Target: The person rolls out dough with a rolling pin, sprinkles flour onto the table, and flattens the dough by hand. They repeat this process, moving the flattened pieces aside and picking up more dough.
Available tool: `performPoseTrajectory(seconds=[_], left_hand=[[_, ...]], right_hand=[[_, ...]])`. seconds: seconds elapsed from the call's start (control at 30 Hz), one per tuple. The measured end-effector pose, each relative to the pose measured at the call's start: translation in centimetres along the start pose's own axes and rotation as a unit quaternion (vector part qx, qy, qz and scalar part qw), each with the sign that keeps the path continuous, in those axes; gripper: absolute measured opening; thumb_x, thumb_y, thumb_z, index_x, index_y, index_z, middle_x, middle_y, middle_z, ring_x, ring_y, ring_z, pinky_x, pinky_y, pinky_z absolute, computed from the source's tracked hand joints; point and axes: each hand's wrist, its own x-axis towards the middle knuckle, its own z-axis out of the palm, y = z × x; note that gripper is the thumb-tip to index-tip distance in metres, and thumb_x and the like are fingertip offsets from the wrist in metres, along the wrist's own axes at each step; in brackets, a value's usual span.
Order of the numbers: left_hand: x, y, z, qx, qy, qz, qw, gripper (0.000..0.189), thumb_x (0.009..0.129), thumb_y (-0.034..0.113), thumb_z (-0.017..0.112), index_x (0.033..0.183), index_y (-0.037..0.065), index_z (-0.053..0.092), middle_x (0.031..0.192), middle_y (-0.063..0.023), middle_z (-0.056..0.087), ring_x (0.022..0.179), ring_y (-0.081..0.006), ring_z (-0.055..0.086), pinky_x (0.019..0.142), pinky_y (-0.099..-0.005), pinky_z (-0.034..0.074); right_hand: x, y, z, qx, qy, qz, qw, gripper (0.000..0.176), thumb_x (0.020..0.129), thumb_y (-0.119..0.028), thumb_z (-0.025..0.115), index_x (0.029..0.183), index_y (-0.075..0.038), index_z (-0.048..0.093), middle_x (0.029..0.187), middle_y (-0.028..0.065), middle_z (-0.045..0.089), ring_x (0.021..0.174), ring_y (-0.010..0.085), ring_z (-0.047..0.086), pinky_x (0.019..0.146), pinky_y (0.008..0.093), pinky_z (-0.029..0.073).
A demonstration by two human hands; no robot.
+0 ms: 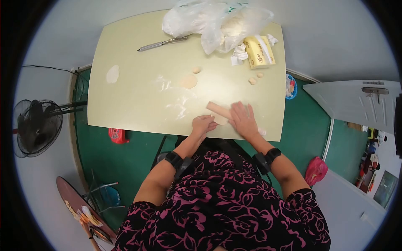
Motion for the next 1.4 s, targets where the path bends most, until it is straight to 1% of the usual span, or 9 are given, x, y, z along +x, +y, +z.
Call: performPoseTrajectory(seconds=[0.1, 0.3, 0.53, 0.67, 0.8, 0.9, 1.07, 1.27, 1.4], left_hand=[[0.0, 0.0, -0.1, 0.012, -0.013, -0.009, 1.000, 0.026, 0.085, 0.013, 0.064, 0.100, -0.006, 0.056, 0.089, -0.0125, 0.063, 0.078, -0.0225, 0.066, 0.071, -0.0303, 0.055], [-0.5, -0.2, 1.1, 0.052, 0.000, 0.012, 0.999, 0.023, 0.082, 0.013, 0.066, 0.093, -0.005, 0.059, 0.080, -0.0128, 0.064, 0.069, -0.0202, 0.066, 0.060, -0.0274, 0.054], [0.3, 0.8, 0.9, 0.029, -0.025, -0.021, 0.999, 0.019, 0.084, 0.017, 0.066, 0.083, -0.001, 0.059, 0.082, -0.0105, 0.065, 0.072, -0.0175, 0.065, 0.067, -0.0272, 0.054], [0.7, 2.7, -1.0, 0.154, 0.024, 0.154, 0.976, 0.016, 0.085, 0.014, 0.064, 0.074, 0.004, 0.058, 0.079, -0.0071, 0.064, 0.069, -0.0126, 0.061, 0.064, -0.0256, 0.051], [0.5, 7.6, -4.0, 0.020, 0.060, 0.234, 0.970, 0.015, 0.084, 0.010, 0.063, 0.072, 0.006, 0.055, 0.075, -0.0049, 0.061, 0.071, -0.0137, 0.061, 0.066, -0.0255, 0.051], [0.7, 11.0, -6.4, -0.091, 0.153, 0.259, 0.949, 0.016, 0.080, 0.010, 0.067, 0.072, 0.003, 0.055, 0.066, -0.0030, 0.056, 0.060, -0.0104, 0.054, 0.054, -0.0237, 0.043], [0.8, 14.9, -12.5, -0.125, 0.273, 0.262, 0.917, 0.034, 0.078, -0.006, 0.060, 0.108, -0.004, 0.044, 0.098, -0.0145, 0.056, 0.082, -0.0234, 0.063, 0.067, -0.0323, 0.057], [4.0, 17.8, -18.4, -0.148, 0.232, 0.213, 0.938, 0.041, 0.080, -0.007, 0.057, 0.117, -0.004, 0.041, 0.104, -0.0171, 0.055, 0.093, -0.0287, 0.063, 0.074, -0.0360, 0.057], [5.8, 22.7, -19.7, -0.126, 0.182, 0.284, 0.933, 0.038, 0.082, -0.005, 0.055, 0.117, -0.004, 0.041, 0.106, -0.0171, 0.055, 0.093, -0.0290, 0.062, 0.078, -0.0391, 0.057]], right_hand=[[1.9, 0.5, -2.3, 0.084, 0.002, 0.116, 0.990, 0.049, 0.080, -0.038, 0.063, 0.113, -0.003, 0.053, 0.133, 0.0156, 0.042, 0.130, 0.0313, 0.034, 0.106, 0.0528, 0.026], [0.3, 0.5, -0.3, 0.120, -0.015, 0.074, 0.990, 0.041, 0.078, -0.034, 0.065, 0.100, -0.001, 0.055, 0.132, 0.0169, 0.042, 0.130, 0.0339, 0.033, 0.106, 0.0538, 0.024], [-0.1, 2.9, -0.3, 0.119, 0.105, 0.264, 0.951, 0.036, 0.077, -0.023, 0.068, 0.099, 0.002, 0.052, 0.128, 0.0199, 0.044, 0.127, 0.0378, 0.035, 0.105, 0.0509, 0.027], [-2.6, 2.6, 0.2, 0.087, 0.075, 0.272, 0.955, 0.037, 0.076, -0.021, 0.068, 0.100, 0.002, 0.051, 0.127, 0.0201, 0.044, 0.125, 0.0384, 0.037, 0.103, 0.0504, 0.028], [-2.6, 1.2, 0.0, 0.092, 0.064, 0.260, 0.959, 0.037, 0.076, -0.020, 0.069, 0.100, 0.002, 0.051, 0.126, 0.0202, 0.046, 0.122, 0.0388, 0.039, 0.102, 0.0499, 0.030], [-2.3, 1.1, 0.3, 0.085, 0.044, 0.288, 0.953, 0.037, 0.078, -0.021, 0.067, 0.102, 0.003, 0.051, 0.124, 0.0209, 0.047, 0.121, 0.0391, 0.041, 0.100, 0.0495, 0.032], [-2.2, 1.0, 0.6, 0.081, 0.049, 0.292, 0.952, 0.037, 0.082, -0.022, 0.063, 0.106, 0.003, 0.051, 0.124, 0.0219, 0.048, 0.119, 0.0386, 0.042, 0.098, 0.0481, 0.034], [-1.8, 1.0, 0.7, 0.058, 0.046, 0.310, 0.948, 0.039, 0.083, -0.022, 0.062, 0.110, 0.003, 0.048, 0.124, 0.0212, 0.049, 0.116, 0.0377, 0.045, 0.097, 0.0468, 0.036], [-0.8, 0.7, 0.4, 0.053, 0.039, 0.336, 0.939, 0.039, 0.084, -0.022, 0.062, 0.111, 0.003, 0.048, 0.123, 0.0210, 0.049, 0.114, 0.0377, 0.046, 0.095, 0.0468, 0.036]])
